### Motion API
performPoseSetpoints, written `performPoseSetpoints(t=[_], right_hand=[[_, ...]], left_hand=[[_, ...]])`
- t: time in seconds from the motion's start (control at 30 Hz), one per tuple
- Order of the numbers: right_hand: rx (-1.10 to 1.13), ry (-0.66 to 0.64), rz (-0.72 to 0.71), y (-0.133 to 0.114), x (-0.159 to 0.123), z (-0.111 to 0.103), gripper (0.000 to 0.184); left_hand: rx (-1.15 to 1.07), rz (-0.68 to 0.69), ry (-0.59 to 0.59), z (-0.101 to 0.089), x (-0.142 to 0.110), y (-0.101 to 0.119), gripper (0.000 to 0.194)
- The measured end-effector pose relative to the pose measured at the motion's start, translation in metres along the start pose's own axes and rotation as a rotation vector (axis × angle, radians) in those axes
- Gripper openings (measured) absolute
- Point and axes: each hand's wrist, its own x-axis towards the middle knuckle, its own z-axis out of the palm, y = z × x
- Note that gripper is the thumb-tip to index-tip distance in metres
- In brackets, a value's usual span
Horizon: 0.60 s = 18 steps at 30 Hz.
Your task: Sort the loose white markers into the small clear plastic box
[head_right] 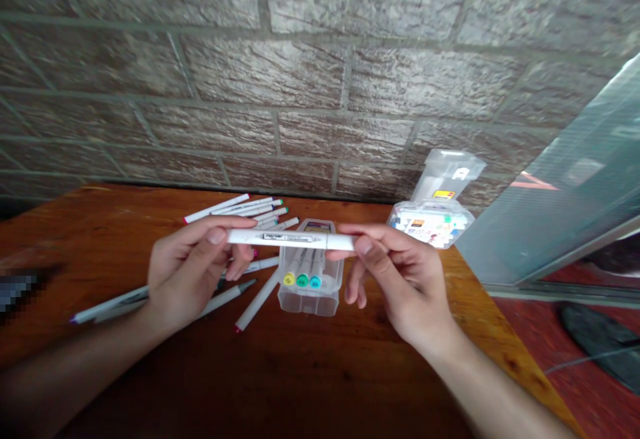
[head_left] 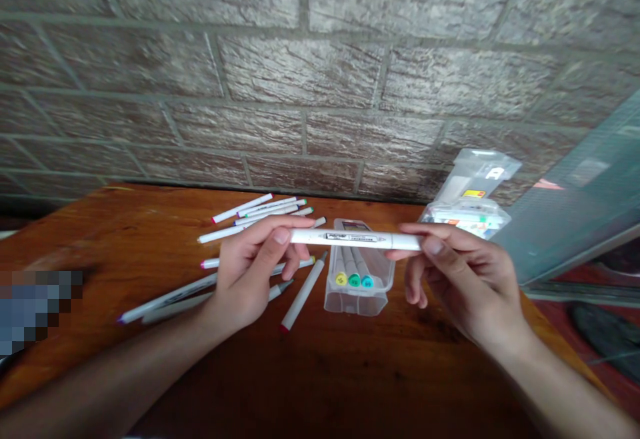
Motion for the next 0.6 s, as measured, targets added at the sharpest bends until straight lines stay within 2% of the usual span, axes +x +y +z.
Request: performPoseSetpoints(t=[0.37,0.6], right_hand=[[-0.098,0.058,-0.054,0.005,-0.005,0.007,0.014],[-0.189,0.173,0.022,-0.002,-0.012,0.020,0.020]], left_hand=[[0.165,0.047,-0.009,0.004,-0.005,0.003,0.022],[0.279,0.144,0.009,0.006,-0.003,0.005,0.012]])
